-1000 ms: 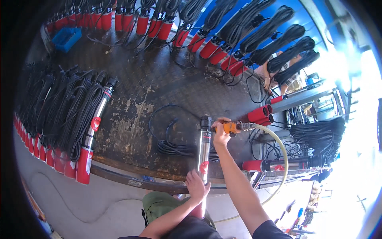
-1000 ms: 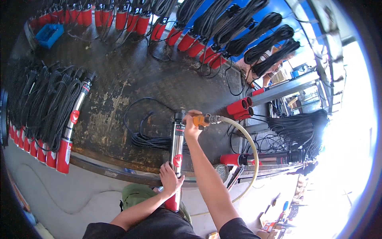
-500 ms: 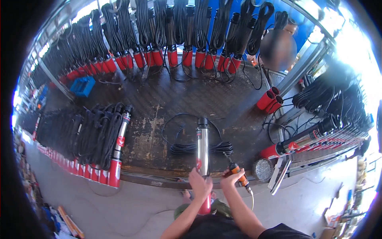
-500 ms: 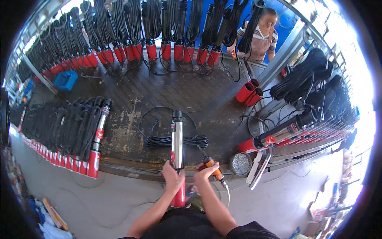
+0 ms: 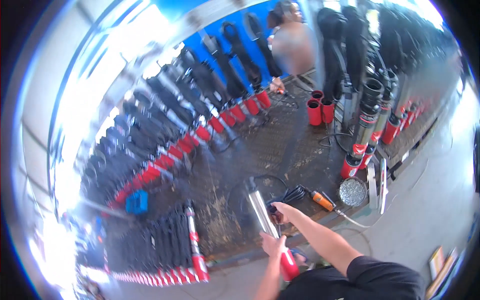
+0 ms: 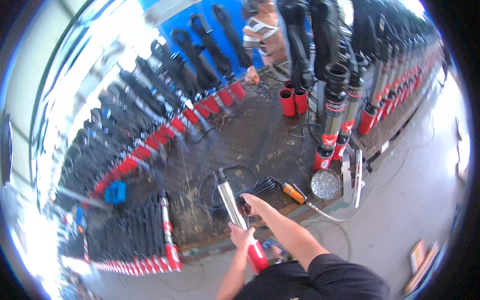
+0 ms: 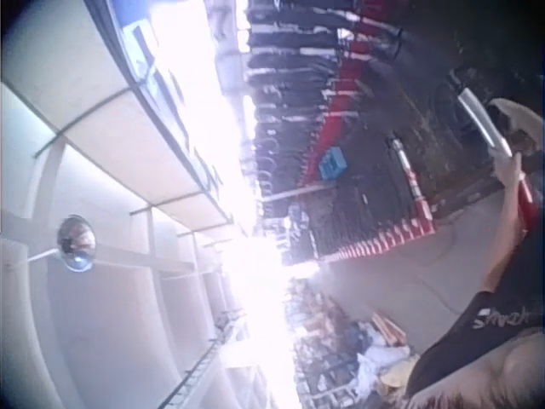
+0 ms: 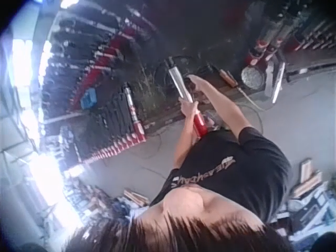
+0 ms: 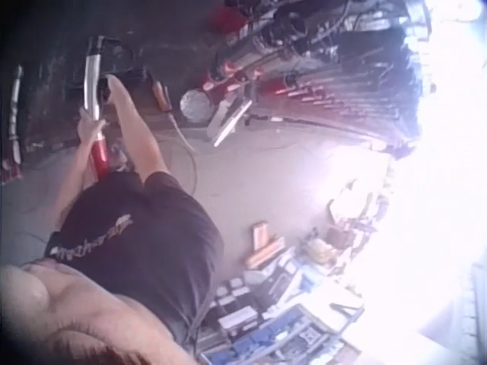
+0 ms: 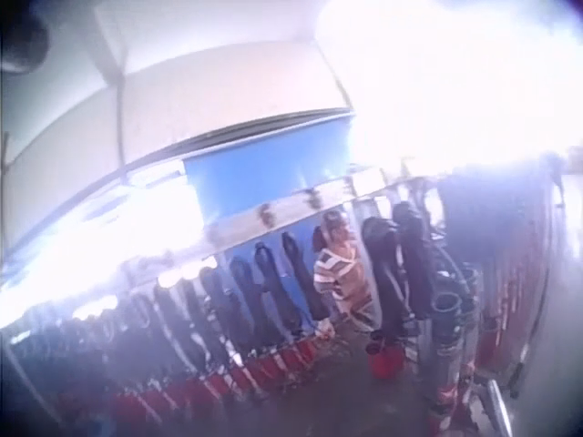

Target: The person assembles a submersible pump by sliding a red protective sleeve onto the pump body, tightening screws using a pneumatic screwdriver, and organizing the power cables.

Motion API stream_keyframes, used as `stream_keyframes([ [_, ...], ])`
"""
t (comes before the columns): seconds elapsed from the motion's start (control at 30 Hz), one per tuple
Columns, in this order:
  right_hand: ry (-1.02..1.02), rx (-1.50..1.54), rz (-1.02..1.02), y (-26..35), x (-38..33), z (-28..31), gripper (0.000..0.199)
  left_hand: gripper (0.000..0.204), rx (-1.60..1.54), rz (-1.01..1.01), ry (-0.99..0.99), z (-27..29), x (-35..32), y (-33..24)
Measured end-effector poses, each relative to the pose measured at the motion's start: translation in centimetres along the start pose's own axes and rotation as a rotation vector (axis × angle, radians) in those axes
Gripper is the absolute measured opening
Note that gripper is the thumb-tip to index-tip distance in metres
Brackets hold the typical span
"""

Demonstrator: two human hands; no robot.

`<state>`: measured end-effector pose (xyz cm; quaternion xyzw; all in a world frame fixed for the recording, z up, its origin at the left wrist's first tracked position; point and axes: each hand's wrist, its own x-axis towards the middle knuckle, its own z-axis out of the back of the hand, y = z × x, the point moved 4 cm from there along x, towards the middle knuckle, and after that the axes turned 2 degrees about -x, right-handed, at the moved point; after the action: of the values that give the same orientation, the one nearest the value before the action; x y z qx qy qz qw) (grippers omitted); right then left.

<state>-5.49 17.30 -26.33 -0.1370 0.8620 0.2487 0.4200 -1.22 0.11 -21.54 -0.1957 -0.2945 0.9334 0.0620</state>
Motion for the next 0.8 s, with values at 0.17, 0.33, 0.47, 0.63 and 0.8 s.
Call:
stream_keyframes([
  [0.17, 0.309, 0.181, 0.237, 5.4, -7.4, -0.1, 0.038, 0.093, -0.153, -0.126, -0.093, 0.2, -1.5, -4.0],
  [0.33, 0.078, -0.719, 1.1, 2.7, -18.6, -3.6, 0.042, 0.079, -0.757, -0.279, 0.199, -3.1, 1.5, -3.7],
  [0.47, -0.654, -0.992, 1.21, -4.1, -19.1, 5.3, 0.087, 0.068, -0.799, 0.058, 0.384, -5.9, 0.8, -5.4],
  [0.63, -0.2, -0.762, 0.21, -16.4, -20.9, 11.5, 0.099, 0.064, -0.928, 0.135, 0.546, -6.7, 0.3, -2.7],
  [0.8, -0.199, -0.697, 0.177, -18.7, -18.2, 13.1, 0.081, 0.07, -0.417, -0.02, 0.294, -6.5, -0.3, -5.5],
])
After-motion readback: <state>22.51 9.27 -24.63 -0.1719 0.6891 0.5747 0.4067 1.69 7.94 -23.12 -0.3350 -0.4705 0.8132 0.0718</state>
